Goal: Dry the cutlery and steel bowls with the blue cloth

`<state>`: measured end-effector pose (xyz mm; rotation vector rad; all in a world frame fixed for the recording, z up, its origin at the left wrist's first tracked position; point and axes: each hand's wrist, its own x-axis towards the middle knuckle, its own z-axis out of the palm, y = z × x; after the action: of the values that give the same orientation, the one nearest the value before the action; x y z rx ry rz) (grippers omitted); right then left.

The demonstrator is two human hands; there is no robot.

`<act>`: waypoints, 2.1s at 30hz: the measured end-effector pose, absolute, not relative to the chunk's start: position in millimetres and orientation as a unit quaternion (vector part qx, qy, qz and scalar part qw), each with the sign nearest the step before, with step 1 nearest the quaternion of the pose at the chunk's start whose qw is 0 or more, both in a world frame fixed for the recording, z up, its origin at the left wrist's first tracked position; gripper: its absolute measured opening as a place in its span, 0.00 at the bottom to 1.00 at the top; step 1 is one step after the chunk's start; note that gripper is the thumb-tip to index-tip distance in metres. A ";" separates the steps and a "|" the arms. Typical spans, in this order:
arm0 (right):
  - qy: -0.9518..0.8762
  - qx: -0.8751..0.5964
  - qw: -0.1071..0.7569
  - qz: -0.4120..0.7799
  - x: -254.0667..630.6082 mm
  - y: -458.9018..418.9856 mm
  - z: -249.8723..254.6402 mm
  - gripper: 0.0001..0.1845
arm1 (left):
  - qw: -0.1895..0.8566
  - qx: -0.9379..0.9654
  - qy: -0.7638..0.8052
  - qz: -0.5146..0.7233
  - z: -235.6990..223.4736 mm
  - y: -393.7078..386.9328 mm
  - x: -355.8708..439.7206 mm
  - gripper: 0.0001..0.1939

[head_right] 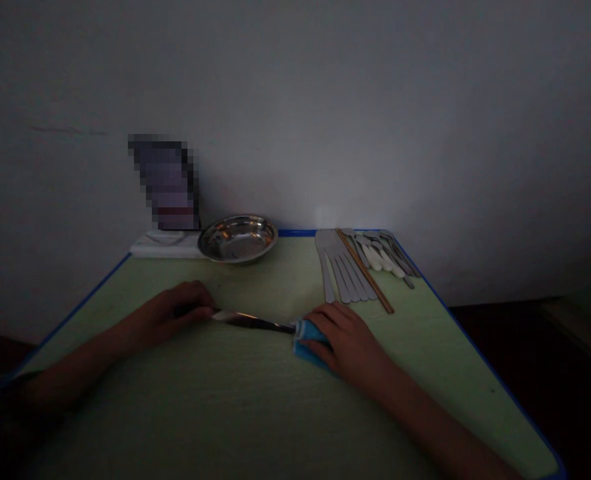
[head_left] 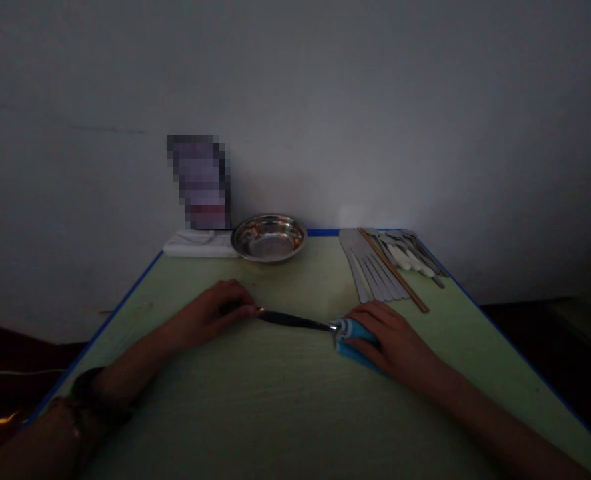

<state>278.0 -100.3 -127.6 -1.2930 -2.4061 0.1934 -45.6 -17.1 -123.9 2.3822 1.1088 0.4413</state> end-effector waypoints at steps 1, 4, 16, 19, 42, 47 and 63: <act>-0.860 -0.465 0.200 0.065 276.8 -98.2 -127.8 0.14 | 0.235 0.872 0.398 0.159 -124.8 -17.3 -46.7 0.14; -0.856 -0.471 0.202 0.064 277.0 -93.4 -128.2 0.13 | 0.214 0.889 0.374 0.152 -126.2 -18.2 -47.7 0.14; -0.858 -0.463 0.213 0.061 256.1 -81.1 -128.4 0.16 | 0.037 0.914 0.328 0.234 -122.6 -17.4 -49.2 0.15; -0.864 -0.458 0.207 0.026 234.0 -69.9 -128.7 0.14 | 0.038 0.889 0.373 0.261 -121.8 -16.4 -52.3 0.15; -0.841 -0.456 0.289 0.021 195.9 -80.7 -123.0 0.10 | 0.235 0.785 0.425 0.385 -115.7 -44.3 -24.9 0.12; -0.843 -0.432 0.320 -0.025 173.3 -80.6 -123.9 0.09 | 0.282 0.801 0.384 0.363 -117.1 -48.9 -17.7 0.12; -0.822 -0.514 0.181 0.166 205.8 -78.8 -109.1 0.15 | 0.520 0.717 0.401 0.235 -113.6 -41.2 -30.9 0.14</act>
<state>205.8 -78.8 -109.1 -1.4526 -2.3198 0.4677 -30.9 -41.2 -113.6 1.7184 0.9617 0.5647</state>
